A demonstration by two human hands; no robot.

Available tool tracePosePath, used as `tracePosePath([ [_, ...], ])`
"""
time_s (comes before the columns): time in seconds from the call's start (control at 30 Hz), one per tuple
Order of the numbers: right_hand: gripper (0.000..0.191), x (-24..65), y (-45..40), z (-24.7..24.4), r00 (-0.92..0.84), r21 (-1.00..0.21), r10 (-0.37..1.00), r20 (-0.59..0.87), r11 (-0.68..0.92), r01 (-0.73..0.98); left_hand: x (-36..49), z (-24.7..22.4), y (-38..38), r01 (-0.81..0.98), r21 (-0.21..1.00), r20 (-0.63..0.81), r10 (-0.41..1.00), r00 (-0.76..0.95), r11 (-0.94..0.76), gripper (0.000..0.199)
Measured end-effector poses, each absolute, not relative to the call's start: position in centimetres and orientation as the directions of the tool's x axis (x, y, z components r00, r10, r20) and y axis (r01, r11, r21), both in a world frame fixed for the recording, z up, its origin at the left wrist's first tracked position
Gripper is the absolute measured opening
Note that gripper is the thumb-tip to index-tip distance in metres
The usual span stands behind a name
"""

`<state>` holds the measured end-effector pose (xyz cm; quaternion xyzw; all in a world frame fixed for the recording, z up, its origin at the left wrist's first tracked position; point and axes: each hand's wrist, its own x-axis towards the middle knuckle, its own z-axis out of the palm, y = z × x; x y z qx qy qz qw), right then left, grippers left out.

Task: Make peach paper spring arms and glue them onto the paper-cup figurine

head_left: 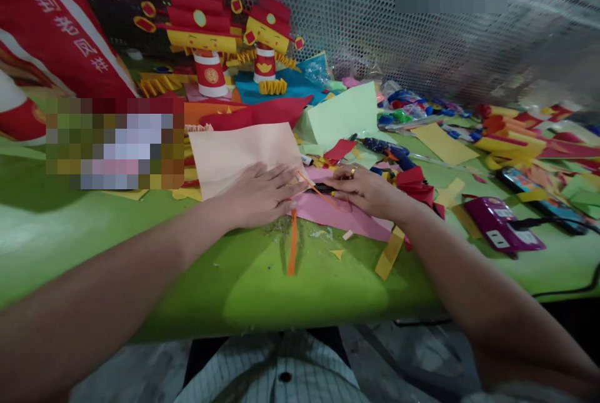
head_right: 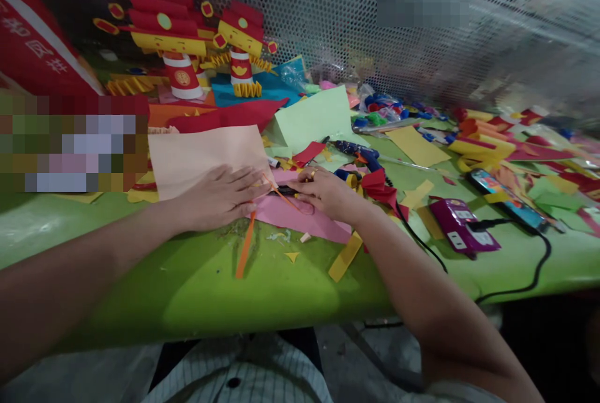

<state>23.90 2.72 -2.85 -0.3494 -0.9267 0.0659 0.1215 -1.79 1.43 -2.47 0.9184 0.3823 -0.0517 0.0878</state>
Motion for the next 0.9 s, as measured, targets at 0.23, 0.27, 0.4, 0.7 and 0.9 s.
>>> tracePosePath([
  [0.23,0.034,24.3,3.0,-2.7,-0.737,-0.238,0.667,0.112,0.738,0.632,-1.9,-2.3,1.4,0.708,0.103,-0.158,0.691,0.706,-0.699,0.05],
  [0.27,0.034,24.3,3.0,-2.6,-0.736,-0.244,0.669,0.104,0.734,0.634,-1.9,-2.3,1.4,0.706,0.104,-0.16,0.689,0.707,-0.701,0.05],
  [0.4,0.034,24.2,2.7,-2.3,-0.738,-0.242,0.669,0.093,0.734,0.635,-1.7,-2.3,1.3,0.708,0.112,-0.165,0.69,0.705,-0.697,0.05],
  [0.7,0.034,24.4,2.7,-3.1,-0.697,-0.191,0.694,0.18,0.719,0.668,-3.7,-1.3,2.1,0.695,0.139,-0.194,0.669,0.718,-0.706,0.048],
  [0.9,0.033,24.3,2.8,-3.4,-0.694,-0.19,0.689,0.209,0.725,0.662,-3.8,-1.8,2.1,0.697,0.109,-0.213,0.668,0.713,-0.709,0.045],
])
